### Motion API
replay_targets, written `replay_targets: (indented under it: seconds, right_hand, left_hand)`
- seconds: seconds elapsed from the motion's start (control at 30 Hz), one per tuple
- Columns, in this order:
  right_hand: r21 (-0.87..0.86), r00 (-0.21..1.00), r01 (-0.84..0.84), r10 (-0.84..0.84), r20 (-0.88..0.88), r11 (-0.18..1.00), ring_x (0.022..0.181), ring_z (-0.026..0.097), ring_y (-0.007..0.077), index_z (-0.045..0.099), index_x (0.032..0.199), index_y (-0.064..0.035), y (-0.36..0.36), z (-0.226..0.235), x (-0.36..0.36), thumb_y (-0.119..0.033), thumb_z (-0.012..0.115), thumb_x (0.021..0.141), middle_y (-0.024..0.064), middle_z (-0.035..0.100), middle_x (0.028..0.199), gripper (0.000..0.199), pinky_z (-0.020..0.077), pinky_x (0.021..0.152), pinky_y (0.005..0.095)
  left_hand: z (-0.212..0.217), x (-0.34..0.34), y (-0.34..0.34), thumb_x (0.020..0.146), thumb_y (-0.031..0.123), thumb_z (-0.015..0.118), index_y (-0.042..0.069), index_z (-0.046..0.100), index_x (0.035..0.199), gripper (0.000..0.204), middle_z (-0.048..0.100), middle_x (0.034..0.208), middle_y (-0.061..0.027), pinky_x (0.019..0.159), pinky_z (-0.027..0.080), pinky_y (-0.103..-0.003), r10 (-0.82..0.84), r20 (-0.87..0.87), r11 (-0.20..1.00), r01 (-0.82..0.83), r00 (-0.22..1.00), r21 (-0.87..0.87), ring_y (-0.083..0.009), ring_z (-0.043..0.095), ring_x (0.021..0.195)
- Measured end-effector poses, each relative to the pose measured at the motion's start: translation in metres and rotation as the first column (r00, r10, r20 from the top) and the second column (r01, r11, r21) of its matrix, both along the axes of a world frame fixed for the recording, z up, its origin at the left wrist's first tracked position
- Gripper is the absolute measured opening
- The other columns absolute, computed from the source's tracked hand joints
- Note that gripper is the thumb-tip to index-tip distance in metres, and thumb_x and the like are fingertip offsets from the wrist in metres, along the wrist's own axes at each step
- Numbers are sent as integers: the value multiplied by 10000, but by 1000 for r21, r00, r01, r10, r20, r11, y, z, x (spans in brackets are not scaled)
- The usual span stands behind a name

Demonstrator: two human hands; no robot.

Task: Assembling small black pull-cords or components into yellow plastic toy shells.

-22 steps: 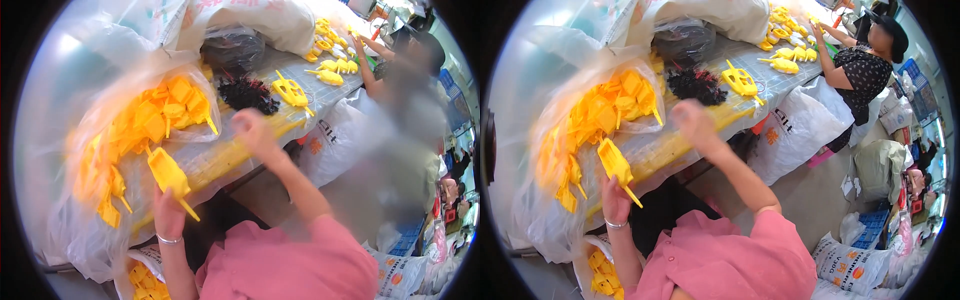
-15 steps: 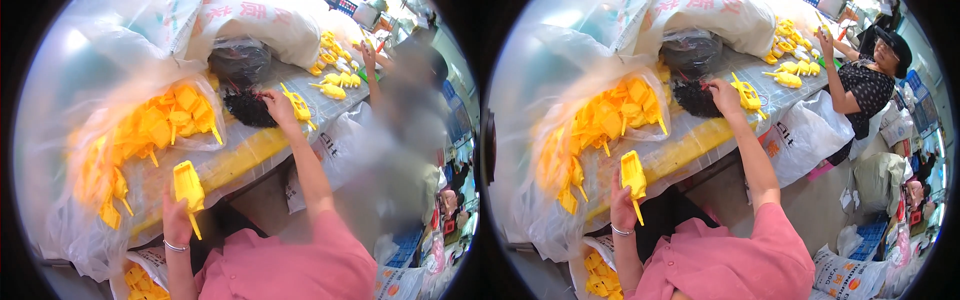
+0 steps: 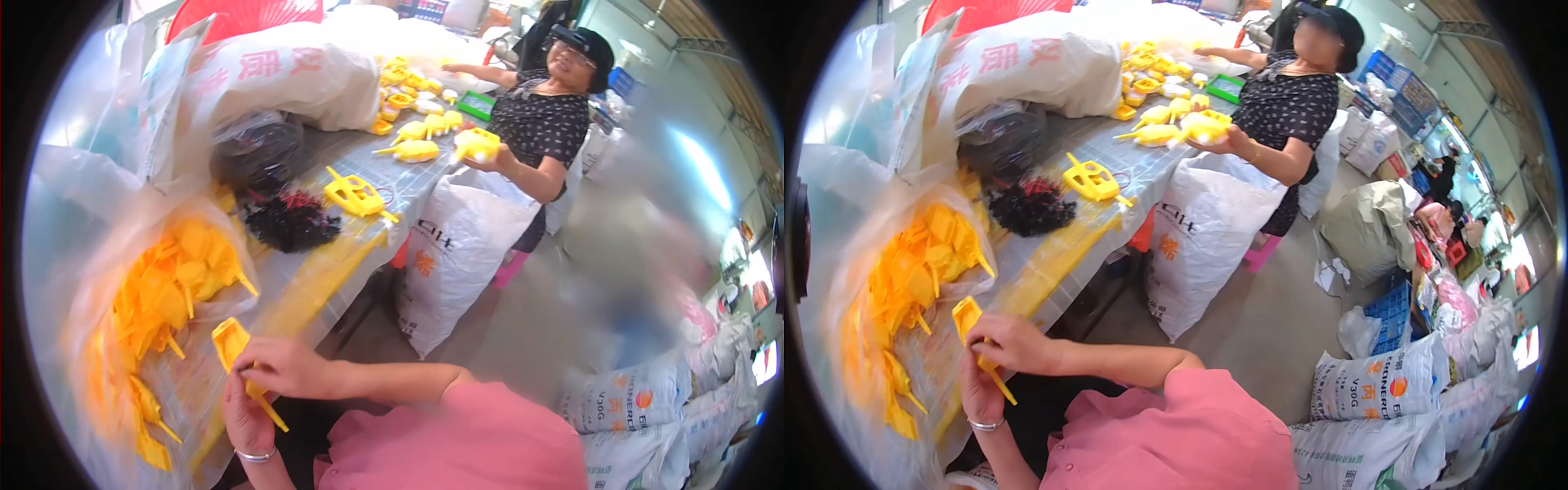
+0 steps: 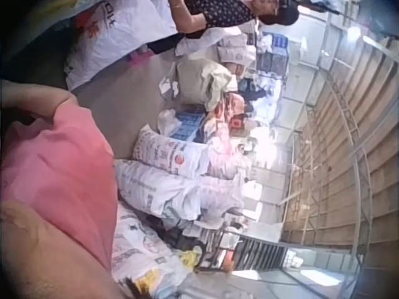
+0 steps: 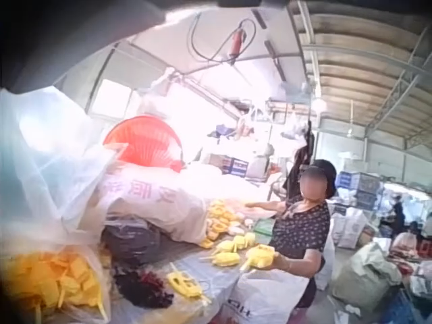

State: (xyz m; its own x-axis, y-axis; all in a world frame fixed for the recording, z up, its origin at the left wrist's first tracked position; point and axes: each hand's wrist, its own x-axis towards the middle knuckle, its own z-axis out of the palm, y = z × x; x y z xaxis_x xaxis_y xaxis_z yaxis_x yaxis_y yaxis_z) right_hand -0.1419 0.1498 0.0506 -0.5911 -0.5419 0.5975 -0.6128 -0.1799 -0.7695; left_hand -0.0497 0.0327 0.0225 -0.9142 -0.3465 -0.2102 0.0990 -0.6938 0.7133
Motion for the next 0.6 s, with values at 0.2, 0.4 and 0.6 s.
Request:
replay_targets:
  seconds: [0.2, 0.4, 0.6]
  right_hand:
    - [49, 900, -251, 214, 380, 967, 719, 529, 101, 612, 935, -11, 8, 5, 11, -75, 591, 808, 37, 577, 810, 145, 427, 632, 236]
    - [-53, 737, -394, 350, 578, 918, 754, 513, 54, 610, 958, -31, 23, -7, -6, -97, 617, 814, -24, 579, 833, 158, 428, 680, 223]
    - [133, 928, -259, 209, 307, 957, 838, 564, 189, 573, 961, -9, 31, -9, -18, -88, 623, 764, 68, 584, 894, 218, 451, 754, 294]
  left_hand:
    - [-1, 16, -5, 903, 222, 533, 61, 575, 1047, 220, 598, 1026, -75, 796, 509, -352, 80, -13, 993, -80, 997, -91, -197, 589, 949]
    - [1, 29, -28, 881, 202, 572, 91, 582, 1003, 165, 595, 1004, -29, 733, 459, -271, 300, 18, 936, -291, 954, -198, -139, 571, 884]
    - [-6, 35, -28, 880, 180, 577, 67, 589, 999, 164, 599, 955, -5, 712, 446, -227, 379, -3, 834, -342, 926, -433, -99, 559, 846]
